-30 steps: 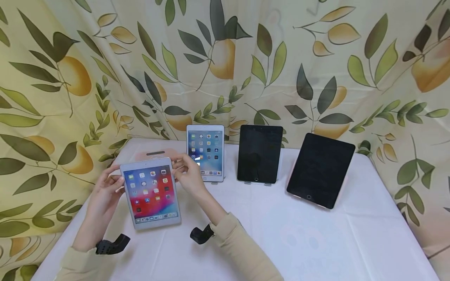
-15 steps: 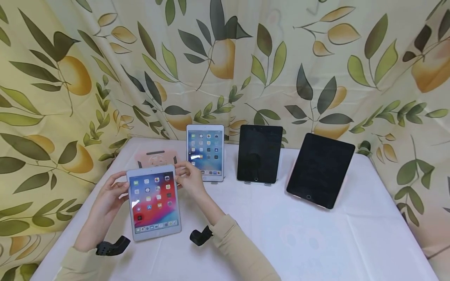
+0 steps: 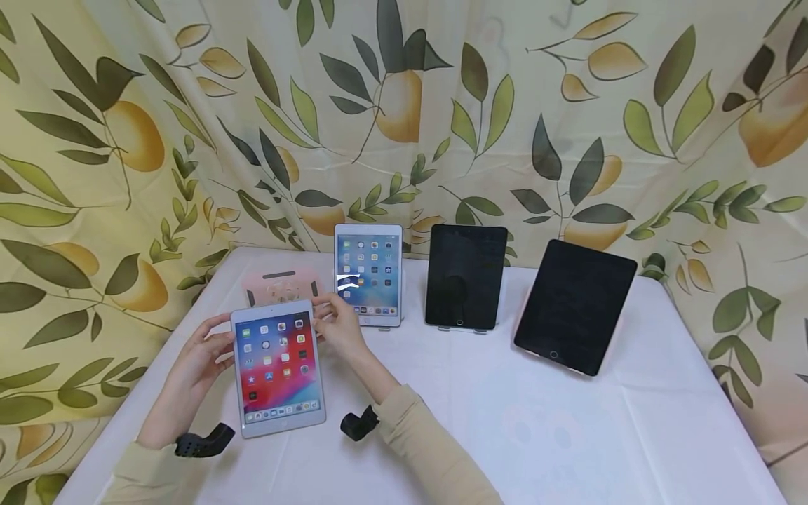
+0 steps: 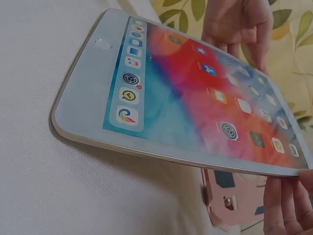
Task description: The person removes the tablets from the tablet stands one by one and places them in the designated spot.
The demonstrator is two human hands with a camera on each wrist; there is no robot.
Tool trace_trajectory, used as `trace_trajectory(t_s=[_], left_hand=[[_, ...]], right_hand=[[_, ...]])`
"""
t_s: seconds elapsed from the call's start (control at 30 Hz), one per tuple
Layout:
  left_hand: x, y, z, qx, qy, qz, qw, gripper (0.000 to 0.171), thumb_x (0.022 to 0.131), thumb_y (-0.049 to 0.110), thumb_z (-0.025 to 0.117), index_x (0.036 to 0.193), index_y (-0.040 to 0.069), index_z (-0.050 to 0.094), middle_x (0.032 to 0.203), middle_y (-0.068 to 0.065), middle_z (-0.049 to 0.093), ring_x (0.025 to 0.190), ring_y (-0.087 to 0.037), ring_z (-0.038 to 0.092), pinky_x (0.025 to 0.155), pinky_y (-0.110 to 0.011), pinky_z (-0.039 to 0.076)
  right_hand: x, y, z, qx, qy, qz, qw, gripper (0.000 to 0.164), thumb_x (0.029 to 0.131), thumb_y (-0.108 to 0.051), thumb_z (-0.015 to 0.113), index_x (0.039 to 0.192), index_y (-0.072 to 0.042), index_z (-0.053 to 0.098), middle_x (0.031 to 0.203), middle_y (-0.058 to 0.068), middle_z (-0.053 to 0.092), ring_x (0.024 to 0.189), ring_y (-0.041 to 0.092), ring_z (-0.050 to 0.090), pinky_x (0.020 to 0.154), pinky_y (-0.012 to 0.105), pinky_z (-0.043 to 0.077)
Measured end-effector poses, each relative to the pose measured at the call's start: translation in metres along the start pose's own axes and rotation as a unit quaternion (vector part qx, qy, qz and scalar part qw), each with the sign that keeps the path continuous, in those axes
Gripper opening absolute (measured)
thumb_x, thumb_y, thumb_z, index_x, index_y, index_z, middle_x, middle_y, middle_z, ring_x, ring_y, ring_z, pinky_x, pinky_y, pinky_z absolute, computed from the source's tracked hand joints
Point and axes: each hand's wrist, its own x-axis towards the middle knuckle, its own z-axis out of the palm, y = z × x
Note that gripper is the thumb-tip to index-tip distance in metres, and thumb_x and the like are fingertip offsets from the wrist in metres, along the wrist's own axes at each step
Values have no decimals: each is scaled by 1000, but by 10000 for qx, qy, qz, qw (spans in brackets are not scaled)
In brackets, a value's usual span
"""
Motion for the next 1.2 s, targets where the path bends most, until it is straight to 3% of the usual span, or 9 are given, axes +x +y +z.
trace_trajectory(t_s=[0.1, 0.23, 0.4, 0.6, 0.8, 0.97, 1.2], left_hand=[[0, 2, -1, 134, -29, -138, 9998, 27, 100, 16, 47, 125, 27, 47, 80, 18, 63, 84, -8, 56, 83, -26, 42], [1, 4, -1, 273, -154, -265, 9992, 33, 100, 21, 46, 133, 24, 43, 91, 18, 59, 91, -9, 53, 85, -24, 44], [2, 3, -1, 520, -287, -340, 9977, 42, 101, 22, 44, 142, 18, 37, 104, 15, 54, 99, -12, 51, 86, -23, 47], [5, -2, -1, 745, -424, -399, 9955, 51, 101, 24, 44, 149, 13, 30, 113, 11, 52, 105, -15, 48, 86, -23, 47], [5, -6, 1, 942, -529, -476, 9930, 54, 102, 29, 43, 150, 11, 27, 145, -8, 37, 123, -26, 41, 100, -31, 43], [2, -11, 1, 984, -764, -314, 9917, 56, 102, 35, 43, 148, 7, 30, 155, -9, 26, 131, -29, 36, 110, -41, 35], [-8, -19, -3, 1002, -936, 9, 9906, 57, 101, 40, 43, 147, 8, 31, 152, -6, 33, 132, -28, 39, 112, -41, 35]], right_hand=[[-7, -13, 1, -97, -27, 24, 9999, 39, 86, 9, 56, 125, 4, 54, 107, 32, 60, 84, 39, 64, 79, 53, 57], [-9, -15, 0, -108, -23, 63, 9999, 39, 86, 8, 56, 125, 4, 54, 108, 32, 58, 80, 32, 63, 80, 53, 57], [2, 10, -1, -71, -43, 160, 9998, 43, 86, 2, 59, 128, 0, 53, 113, 27, 57, 80, 20, 62, 80, 51, 57], [7, 28, -2, -180, 69, 284, 9994, 45, 86, -2, 60, 131, -2, 54, 113, 21, 56, 82, 16, 59, 78, 43, 59], [5, 32, -2, -354, -27, 520, 9980, 48, 86, -6, 59, 134, -4, 53, 114, 16, 55, 89, 17, 61, 81, 36, 58], [3, 37, -4, -450, -164, 607, 9970, 51, 86, -6, 58, 136, -2, 50, 117, 16, 56, 92, 19, 62, 80, 33, 57], [-1, 43, -4, -627, -233, 665, 9955, 53, 87, -8, 59, 138, 0, 48, 120, 20, 56, 91, 22, 63, 75, 32, 56]])
